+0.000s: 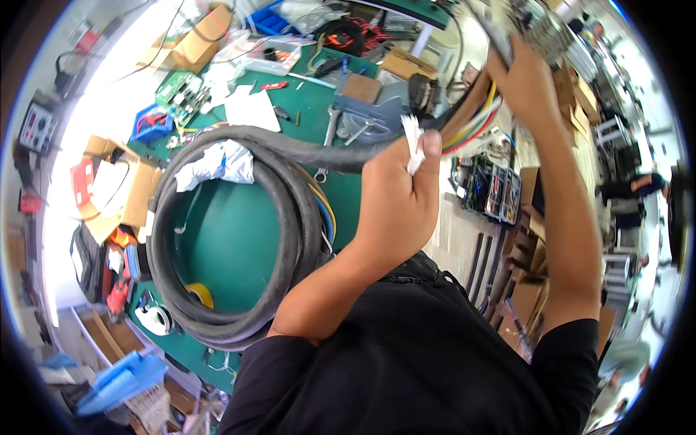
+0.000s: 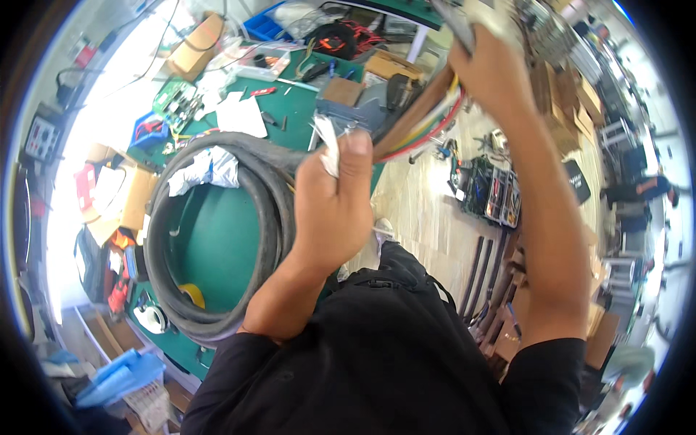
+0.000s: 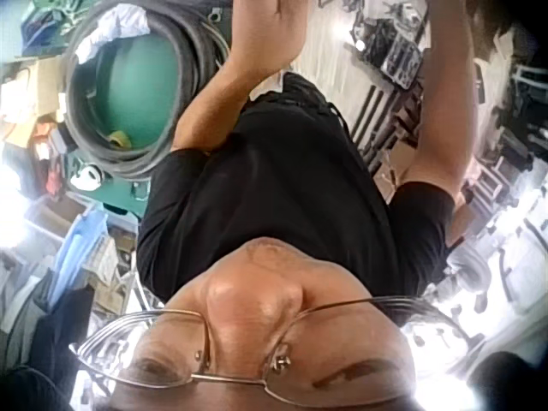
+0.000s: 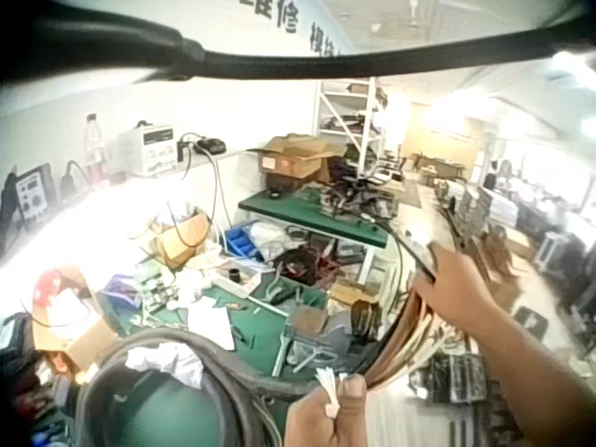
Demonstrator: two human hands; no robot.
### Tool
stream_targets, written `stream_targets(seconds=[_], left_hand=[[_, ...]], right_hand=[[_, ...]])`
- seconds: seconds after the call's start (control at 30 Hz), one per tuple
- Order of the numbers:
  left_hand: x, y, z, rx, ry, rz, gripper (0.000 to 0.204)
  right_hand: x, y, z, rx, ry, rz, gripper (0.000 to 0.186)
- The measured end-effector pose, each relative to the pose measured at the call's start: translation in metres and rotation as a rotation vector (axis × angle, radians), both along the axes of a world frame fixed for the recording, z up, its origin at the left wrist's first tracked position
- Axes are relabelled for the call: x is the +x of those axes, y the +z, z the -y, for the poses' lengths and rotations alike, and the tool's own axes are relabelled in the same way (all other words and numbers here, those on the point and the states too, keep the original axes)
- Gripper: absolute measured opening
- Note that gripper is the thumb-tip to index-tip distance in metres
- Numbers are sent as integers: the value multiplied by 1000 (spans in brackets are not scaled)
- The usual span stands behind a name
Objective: The person strips the outer insulation from a thick black cable using a utility knife and pliers, pulling away white protective material to reveal multiple colored internal wires.
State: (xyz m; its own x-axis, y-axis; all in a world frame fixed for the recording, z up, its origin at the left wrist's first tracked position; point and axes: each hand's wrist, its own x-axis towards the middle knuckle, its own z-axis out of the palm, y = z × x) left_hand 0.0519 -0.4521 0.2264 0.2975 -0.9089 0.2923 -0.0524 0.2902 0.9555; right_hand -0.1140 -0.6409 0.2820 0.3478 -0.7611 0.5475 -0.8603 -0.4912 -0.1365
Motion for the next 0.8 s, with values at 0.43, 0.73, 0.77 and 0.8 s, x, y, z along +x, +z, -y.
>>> stream_targets(seconds=[0.43,0.73,0.77,0.8], left_hand=[[-79,-164,-14,326,-191,420,39],[-71,-255,5,373,-103,948,17],[-71,-262,6,302,-101,979,18],[-70,-267,6,229,-101,1009,19]], right_hand=[[-115,-288,-112,738,-424,382,35],[-90,-393,-138,805,-697,618,30],[-90,-396,-137,831,-699,627,30],[-88,-398,-136,848,-724,640,31]])
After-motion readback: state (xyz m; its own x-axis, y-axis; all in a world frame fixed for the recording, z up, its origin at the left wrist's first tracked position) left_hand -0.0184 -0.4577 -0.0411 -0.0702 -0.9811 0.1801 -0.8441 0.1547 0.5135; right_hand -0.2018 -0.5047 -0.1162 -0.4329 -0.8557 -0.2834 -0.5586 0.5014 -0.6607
